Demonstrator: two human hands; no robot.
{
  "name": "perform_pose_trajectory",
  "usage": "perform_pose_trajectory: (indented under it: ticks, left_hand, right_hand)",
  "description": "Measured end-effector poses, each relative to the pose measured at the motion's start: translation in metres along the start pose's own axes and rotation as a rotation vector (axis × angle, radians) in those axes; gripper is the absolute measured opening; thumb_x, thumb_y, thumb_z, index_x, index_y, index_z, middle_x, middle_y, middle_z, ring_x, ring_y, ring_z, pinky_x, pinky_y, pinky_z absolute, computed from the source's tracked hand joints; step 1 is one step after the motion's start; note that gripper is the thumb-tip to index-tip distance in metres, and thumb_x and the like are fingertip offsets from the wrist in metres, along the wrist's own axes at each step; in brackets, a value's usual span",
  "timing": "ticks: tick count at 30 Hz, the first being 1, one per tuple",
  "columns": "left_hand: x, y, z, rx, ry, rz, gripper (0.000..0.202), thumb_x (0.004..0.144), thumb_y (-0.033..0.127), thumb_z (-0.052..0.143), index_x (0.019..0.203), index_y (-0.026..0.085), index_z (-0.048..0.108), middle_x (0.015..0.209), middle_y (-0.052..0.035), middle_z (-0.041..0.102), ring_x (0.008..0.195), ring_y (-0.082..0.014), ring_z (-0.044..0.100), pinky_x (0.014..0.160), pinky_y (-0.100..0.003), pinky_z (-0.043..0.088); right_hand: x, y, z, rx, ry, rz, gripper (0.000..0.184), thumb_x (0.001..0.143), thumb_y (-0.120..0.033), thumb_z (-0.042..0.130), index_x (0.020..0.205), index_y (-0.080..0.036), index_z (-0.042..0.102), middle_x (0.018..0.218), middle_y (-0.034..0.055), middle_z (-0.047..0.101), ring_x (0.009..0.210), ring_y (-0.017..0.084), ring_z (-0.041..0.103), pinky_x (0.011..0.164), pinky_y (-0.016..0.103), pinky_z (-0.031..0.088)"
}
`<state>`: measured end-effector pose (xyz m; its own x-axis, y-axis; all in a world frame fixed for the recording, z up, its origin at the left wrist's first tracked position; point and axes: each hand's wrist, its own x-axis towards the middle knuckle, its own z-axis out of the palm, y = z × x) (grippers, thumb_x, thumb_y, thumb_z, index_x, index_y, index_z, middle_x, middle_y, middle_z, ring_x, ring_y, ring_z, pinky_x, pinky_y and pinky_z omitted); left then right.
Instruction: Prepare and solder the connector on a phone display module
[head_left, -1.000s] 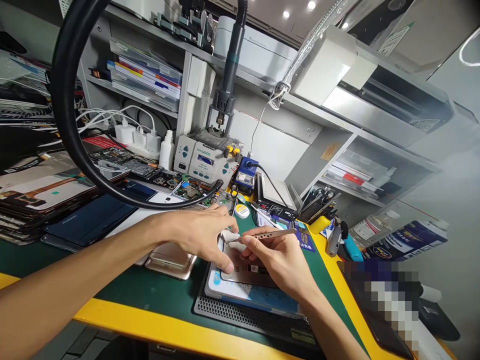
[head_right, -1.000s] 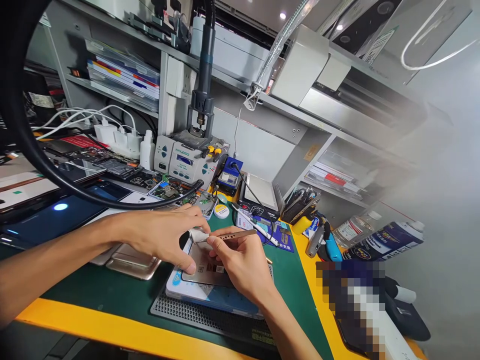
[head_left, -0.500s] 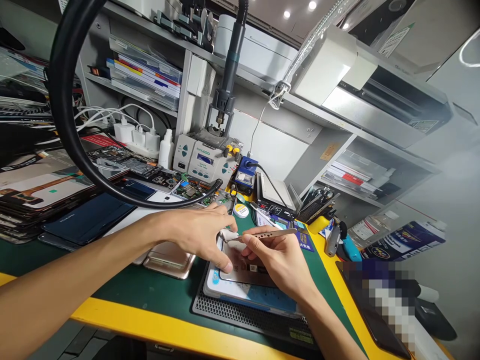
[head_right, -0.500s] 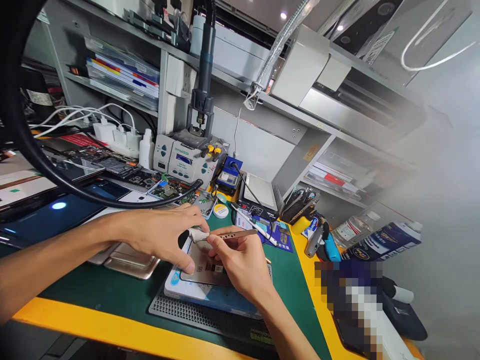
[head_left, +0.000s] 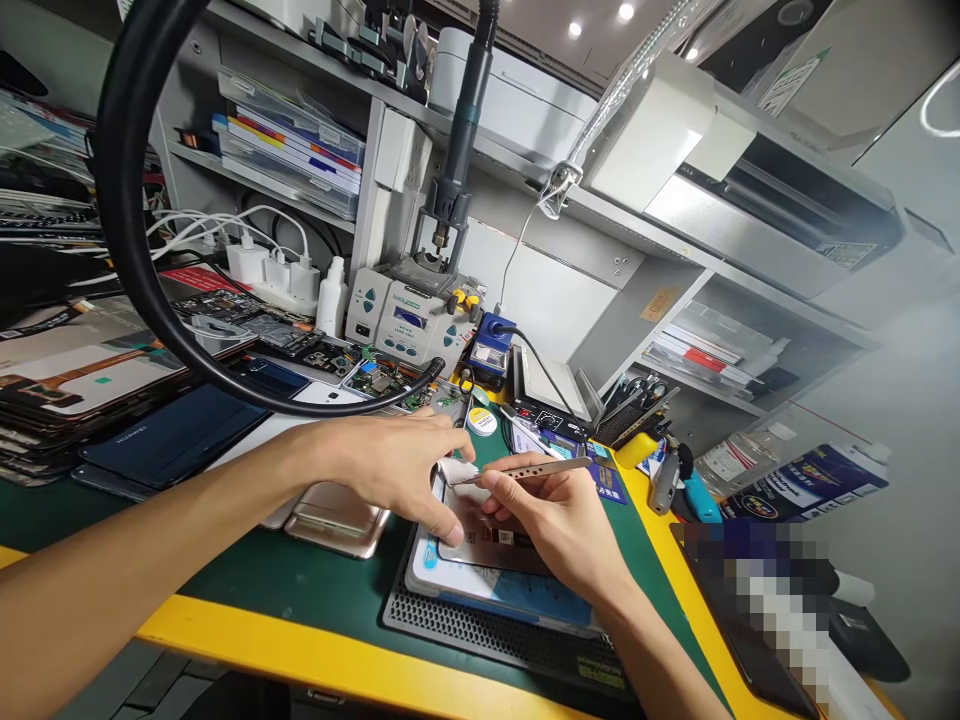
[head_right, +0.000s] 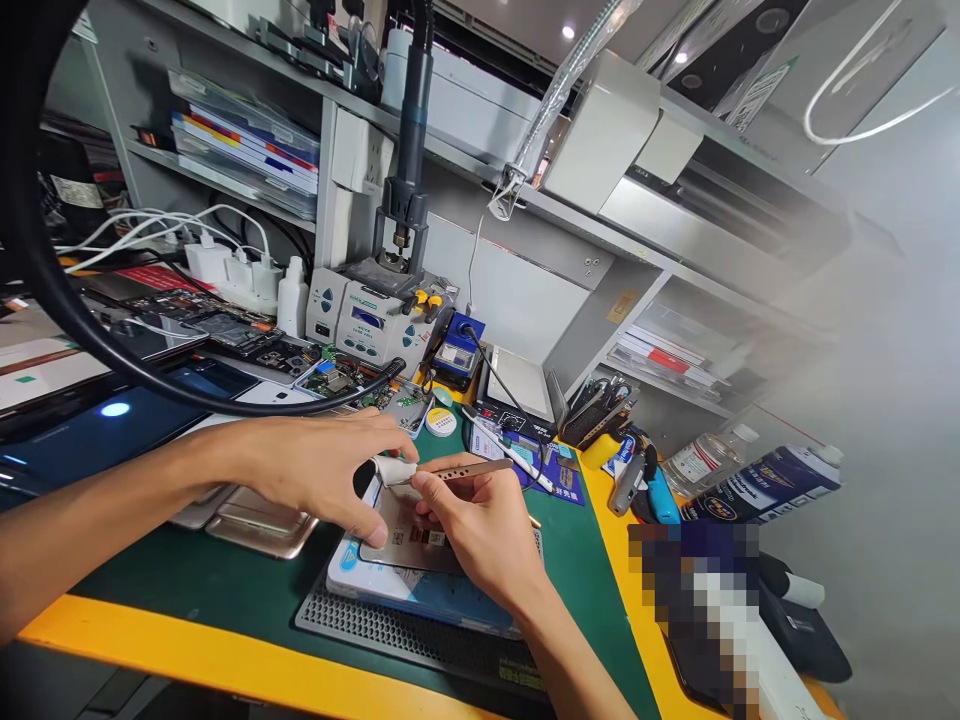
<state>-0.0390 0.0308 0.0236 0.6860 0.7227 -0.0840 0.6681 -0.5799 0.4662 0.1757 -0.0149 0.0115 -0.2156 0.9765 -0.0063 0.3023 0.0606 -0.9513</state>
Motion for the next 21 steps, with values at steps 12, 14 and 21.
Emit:
perform_pose_trajectory:
  ticks: [12, 14, 21]
  left_hand:
    - [-0.0011, 0.0008, -0.0002, 0.02, -0.007, 0.001, 0.078, 0.065, 0.073, 0.068, 0.128, 0.029, 0.058, 0.125, -0.0076, 0.06, 0.123, -0.0315, 0.051, 0.098, -0.039, 0.044]
    - [-0.0015, 0.0008, -0.0007, 0.019, -0.011, 0.0, 0.078, 0.065, 0.073, 0.068, 0.128, 0.029, 0.058, 0.125, -0.0075, 0.06, 0.123, -0.0312, 0.051, 0.098, -0.039, 0.044]
    - [-0.0022, 0.0022, -0.0009, 0.03, -0.01, -0.004, 0.078, 0.064, 0.074, 0.068, 0.128, 0.029, 0.058, 0.125, -0.0076, 0.061, 0.123, -0.0316, 0.051, 0.097, -0.038, 0.044]
  right_hand:
    - [0.0, -0.002, 0.0011, 0.017, 0.011, 0.021, 0.036, 0.081, -0.049, 0.075, 0.089, -0.014, 0.073, 0.067, 0.0039, 0.069, 0.058, 0.013, 0.061, 0.054, 0.022, 0.051]
    - [0.0, -0.0023, 0.0013, 0.006, 0.012, 0.014, 0.036, 0.081, -0.048, 0.075, 0.088, -0.013, 0.073, 0.067, 0.0041, 0.069, 0.058, 0.013, 0.061, 0.054, 0.022, 0.051]
    - [-0.0003, -0.0008, 0.0017, 0.007, 0.023, 0.009, 0.034, 0.082, -0.047, 0.075, 0.089, -0.014, 0.073, 0.068, 0.0046, 0.07, 0.059, 0.013, 0.061, 0.055, 0.022, 0.051]
